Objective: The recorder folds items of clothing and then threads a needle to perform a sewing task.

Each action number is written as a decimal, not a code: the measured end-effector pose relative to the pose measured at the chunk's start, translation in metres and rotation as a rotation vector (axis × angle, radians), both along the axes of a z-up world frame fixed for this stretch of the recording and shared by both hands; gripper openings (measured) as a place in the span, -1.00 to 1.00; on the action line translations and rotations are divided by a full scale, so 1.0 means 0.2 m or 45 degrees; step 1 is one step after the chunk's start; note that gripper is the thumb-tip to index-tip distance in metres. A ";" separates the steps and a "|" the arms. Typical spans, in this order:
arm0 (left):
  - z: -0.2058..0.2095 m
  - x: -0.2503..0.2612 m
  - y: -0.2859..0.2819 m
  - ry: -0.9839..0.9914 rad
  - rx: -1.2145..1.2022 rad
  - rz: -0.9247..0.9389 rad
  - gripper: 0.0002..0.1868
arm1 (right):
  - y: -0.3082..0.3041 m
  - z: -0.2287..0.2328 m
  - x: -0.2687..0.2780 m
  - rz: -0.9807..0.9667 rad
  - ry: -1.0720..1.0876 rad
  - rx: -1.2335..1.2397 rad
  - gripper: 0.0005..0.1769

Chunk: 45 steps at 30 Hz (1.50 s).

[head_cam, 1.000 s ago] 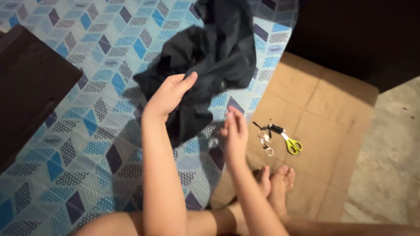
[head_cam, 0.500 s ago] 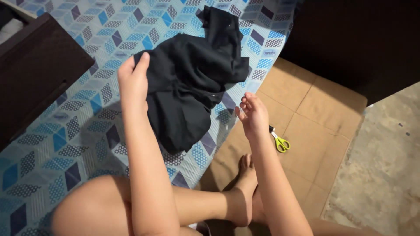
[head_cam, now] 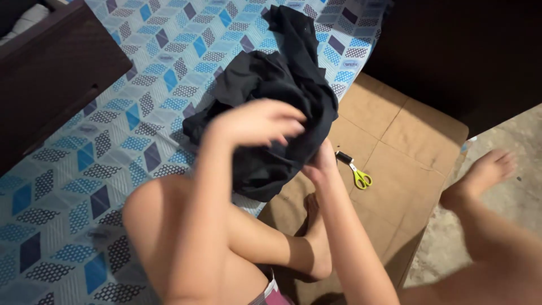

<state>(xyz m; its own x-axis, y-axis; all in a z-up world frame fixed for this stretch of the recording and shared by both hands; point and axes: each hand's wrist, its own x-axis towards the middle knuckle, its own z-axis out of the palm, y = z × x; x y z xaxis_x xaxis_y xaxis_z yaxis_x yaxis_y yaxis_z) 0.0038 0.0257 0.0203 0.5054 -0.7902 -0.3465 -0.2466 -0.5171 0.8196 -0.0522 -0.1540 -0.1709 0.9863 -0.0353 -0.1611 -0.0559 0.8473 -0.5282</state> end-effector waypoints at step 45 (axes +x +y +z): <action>-0.87 0.04 0.11 -0.579 -0.525 0.648 -0.68 | 0.56 1.01 -0.50 0.391 -1.229 -1.341 -0.50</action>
<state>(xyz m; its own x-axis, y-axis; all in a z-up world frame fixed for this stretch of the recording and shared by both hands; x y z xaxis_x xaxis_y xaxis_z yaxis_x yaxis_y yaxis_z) 0.0115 0.0474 -0.1535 0.8605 -0.4437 0.2502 -0.4176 -0.3334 0.8452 -0.1527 -0.0428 0.0320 0.6839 0.5114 0.5203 0.5684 0.0736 -0.8194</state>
